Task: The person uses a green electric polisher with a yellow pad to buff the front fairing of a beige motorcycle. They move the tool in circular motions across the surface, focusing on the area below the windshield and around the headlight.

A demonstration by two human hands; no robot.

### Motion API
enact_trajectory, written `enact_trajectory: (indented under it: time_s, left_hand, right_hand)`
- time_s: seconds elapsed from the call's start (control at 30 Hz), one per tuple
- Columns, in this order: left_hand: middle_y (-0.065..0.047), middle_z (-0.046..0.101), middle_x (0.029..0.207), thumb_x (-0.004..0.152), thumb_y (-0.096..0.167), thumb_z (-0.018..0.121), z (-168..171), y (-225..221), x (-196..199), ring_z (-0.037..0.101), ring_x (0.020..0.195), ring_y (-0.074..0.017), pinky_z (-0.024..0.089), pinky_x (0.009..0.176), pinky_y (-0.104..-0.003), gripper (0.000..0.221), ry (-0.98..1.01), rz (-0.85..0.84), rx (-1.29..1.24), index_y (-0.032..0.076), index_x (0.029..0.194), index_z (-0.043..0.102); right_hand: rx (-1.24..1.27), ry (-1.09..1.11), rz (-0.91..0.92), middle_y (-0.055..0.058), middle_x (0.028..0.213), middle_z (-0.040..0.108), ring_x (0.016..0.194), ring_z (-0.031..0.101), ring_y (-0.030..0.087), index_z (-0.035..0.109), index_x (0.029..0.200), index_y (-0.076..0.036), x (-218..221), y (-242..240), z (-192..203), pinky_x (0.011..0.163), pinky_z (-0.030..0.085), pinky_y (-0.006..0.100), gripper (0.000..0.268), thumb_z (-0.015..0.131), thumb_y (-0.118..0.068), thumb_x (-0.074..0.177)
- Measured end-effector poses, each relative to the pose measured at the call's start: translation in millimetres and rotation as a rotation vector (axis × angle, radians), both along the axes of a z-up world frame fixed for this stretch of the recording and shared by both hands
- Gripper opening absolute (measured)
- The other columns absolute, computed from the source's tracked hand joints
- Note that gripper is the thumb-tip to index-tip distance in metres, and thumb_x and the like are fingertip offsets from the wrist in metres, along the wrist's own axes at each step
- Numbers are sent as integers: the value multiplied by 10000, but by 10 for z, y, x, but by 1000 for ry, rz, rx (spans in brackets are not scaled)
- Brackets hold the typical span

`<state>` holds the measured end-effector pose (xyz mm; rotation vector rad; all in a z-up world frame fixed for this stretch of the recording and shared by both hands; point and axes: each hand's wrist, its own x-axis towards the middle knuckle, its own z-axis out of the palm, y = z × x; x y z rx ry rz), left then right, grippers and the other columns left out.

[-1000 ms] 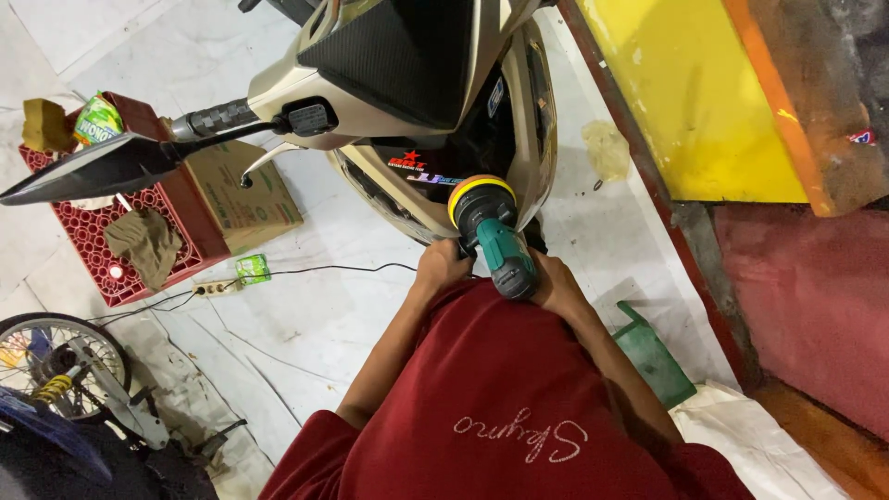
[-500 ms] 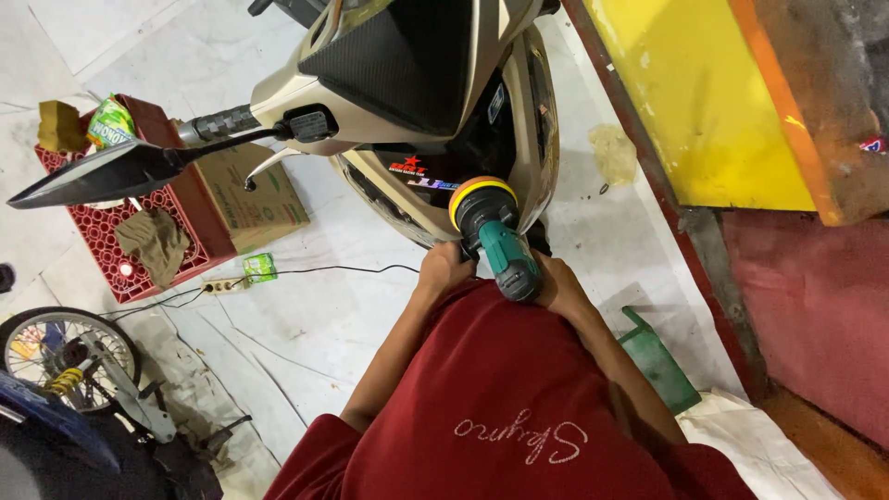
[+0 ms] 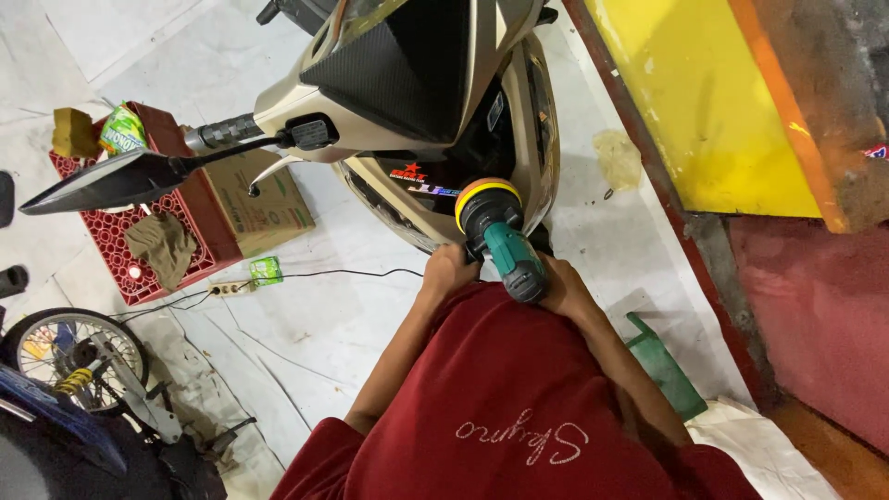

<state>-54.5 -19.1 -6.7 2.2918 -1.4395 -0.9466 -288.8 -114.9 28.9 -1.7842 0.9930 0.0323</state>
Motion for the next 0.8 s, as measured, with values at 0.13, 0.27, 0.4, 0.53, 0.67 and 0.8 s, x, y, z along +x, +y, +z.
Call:
enact_trajectory:
  time_s: [0.13, 0.27, 0.4, 0.53, 0.67, 0.8]
  left_hand:
    - [-269, 715, 856, 837, 341, 702, 88, -42, -42, 704, 852, -454, 569, 791, -534, 318, -9, 41, 67, 29, 859, 761]
    - [-264, 720, 857, 805, 349, 714, 87, -60, -59, 708, 847, -449, 571, 787, -532, 327, 5, 46, 37, 30, 853, 768]
    - [-268, 715, 839, 795, 362, 726, 50, -76, -76, 699, 829, -456, 563, 766, -542, 334, -4, 51, 10, 34, 833, 771]
    - [-265, 717, 848, 811, 374, 730, 29, -82, -101, 707, 846, -445, 570, 774, -530, 367, -20, 62, 0, 8, 815, 749]
    - [-268, 713, 838, 806, 349, 724, 172, -155, -115, 701, 836, -451, 571, 758, -528, 347, -12, 55, 38, 3, 808, 748]
    - [-271, 707, 818, 759, 353, 748, 168, -199, -91, 698, 817, -452, 574, 738, -520, 364, 2, 27, 47, -7, 813, 738]
  right_hand:
    - [9, -30, -20, 219, 1073, 751, 1011, 714, 419, 650, 1271, -115, -17, -34, -4, 835, 567, 462, 514, 767, -237, 786]
    - [50, -15, -27, 210, 1053, 755, 998, 723, 405, 643, 1271, -132, -5, -95, 101, 827, 566, 455, 542, 764, -263, 760]
    - [46, 9, -23, 206, 1030, 761, 988, 728, 401, 656, 1261, -157, -6, -134, 119, 825, 570, 449, 534, 772, -295, 759]
    - [13, -42, -18, 207, 1043, 760, 1001, 724, 405, 659, 1237, -136, -72, -137, -13, 823, 570, 453, 499, 771, -285, 774]
    - [16, -122, -21, 209, 1035, 757, 998, 718, 411, 652, 1250, -126, -111, -165, -83, 814, 570, 453, 503, 742, -249, 770]
    - [35, -39, 9, 209, 996, 761, 965, 724, 408, 676, 1163, -107, -114, -232, -50, 798, 563, 462, 420, 756, -249, 775]
